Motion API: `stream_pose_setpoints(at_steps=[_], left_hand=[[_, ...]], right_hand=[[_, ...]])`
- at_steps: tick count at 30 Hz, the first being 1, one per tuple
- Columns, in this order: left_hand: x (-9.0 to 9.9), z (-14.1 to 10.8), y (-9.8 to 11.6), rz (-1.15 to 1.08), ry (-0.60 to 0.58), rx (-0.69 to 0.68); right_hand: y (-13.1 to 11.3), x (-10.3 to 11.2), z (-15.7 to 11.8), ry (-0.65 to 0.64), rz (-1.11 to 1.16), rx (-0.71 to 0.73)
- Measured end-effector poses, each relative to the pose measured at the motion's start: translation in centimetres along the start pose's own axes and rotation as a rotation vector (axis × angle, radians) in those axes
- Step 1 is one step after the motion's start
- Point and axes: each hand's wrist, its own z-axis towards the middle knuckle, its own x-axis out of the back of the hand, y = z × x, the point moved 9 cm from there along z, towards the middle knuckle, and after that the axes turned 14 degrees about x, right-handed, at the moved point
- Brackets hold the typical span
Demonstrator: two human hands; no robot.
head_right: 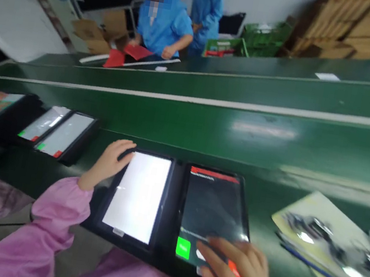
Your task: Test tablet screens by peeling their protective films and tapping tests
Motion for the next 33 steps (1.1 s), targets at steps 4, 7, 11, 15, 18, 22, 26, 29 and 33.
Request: stream_pose_setpoints(at_steps=[4, 7, 11, 15, 18, 22, 26, 29, 33], left_hand=[[-0.6, 0.6, -1.0, -0.128, 0.057, 0.011], [-0.8, -0.4, -0.3, -0.158, 0.061, -0.009], [-2.0, -1.9, 3.2, -0.053, -0.108, -0.16], [-4.1, -1.8, 7.0, 0.118, -0.309, -0.29], [-4.8, -1.2, 8.6, 0.165, -0.336, -0.329], [-4.8, -1.4, 8.6, 0.178, -0.298, -0.333], [-4.9, -2.1, 8.4, 0.163, -0.285, -0.349], [-4.8, -2.0, 8.4, 0.153, -0.27, -0.372], [-4.1, -2.0, 8.0, 0.158, -0.249, -0.361]], right_hand=[[-1.7, -2.4, -0.5, -0.161, -0.026, 0.024], [-2.2, -3.4, 0.3, -0.227, -0.068, 0.032], [-0.1, -3.1, 3.2, -0.188, -0.061, 0.037], [6.1, -4.9, 6.8, -0.211, -0.235, -0.01], [10.2, -7.2, 8.0, -0.284, -0.416, -0.069], [10.5, -8.1, 7.7, -0.341, -0.357, -0.013], [9.4, -6.3, 7.0, -0.299, -0.202, 0.022], [10.6, -5.6, 6.9, -0.27, -0.246, -0.041], [11.8, -6.8, 6.9, -0.293, -0.264, -0.069]])
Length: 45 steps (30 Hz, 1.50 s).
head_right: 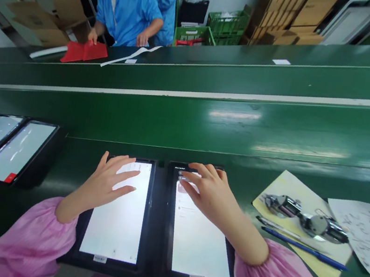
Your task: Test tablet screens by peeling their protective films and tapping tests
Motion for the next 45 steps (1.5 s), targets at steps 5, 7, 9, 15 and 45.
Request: stream_pose_setpoints(at_steps=[5, 7, 9, 15, 45], left_hand=[[0.7, -3.8, 0.8, -0.019, -0.088, -0.083], [1.0, -5.9, 1.2, -0.016, -0.117, -0.119], [1.5, -7.9, 1.3, -0.012, -0.122, -0.122], [2.6, -11.9, 3.2, -0.029, -0.165, -0.157], [3.0, -15.9, 2.1, 0.06, 0.136, -0.23]], right_hand=[[-0.4, -0.6, 0.6, -0.024, -0.039, 0.007], [-0.4, -0.7, 0.5, -0.041, -0.052, 0.014], [-0.3, -0.8, 0.3, -0.037, -0.049, 0.023], [0.1, -1.1, 0.0, 0.008, -0.005, 0.032], [7.6, -5.8, -12.3, 0.648, 1.125, -0.825]])
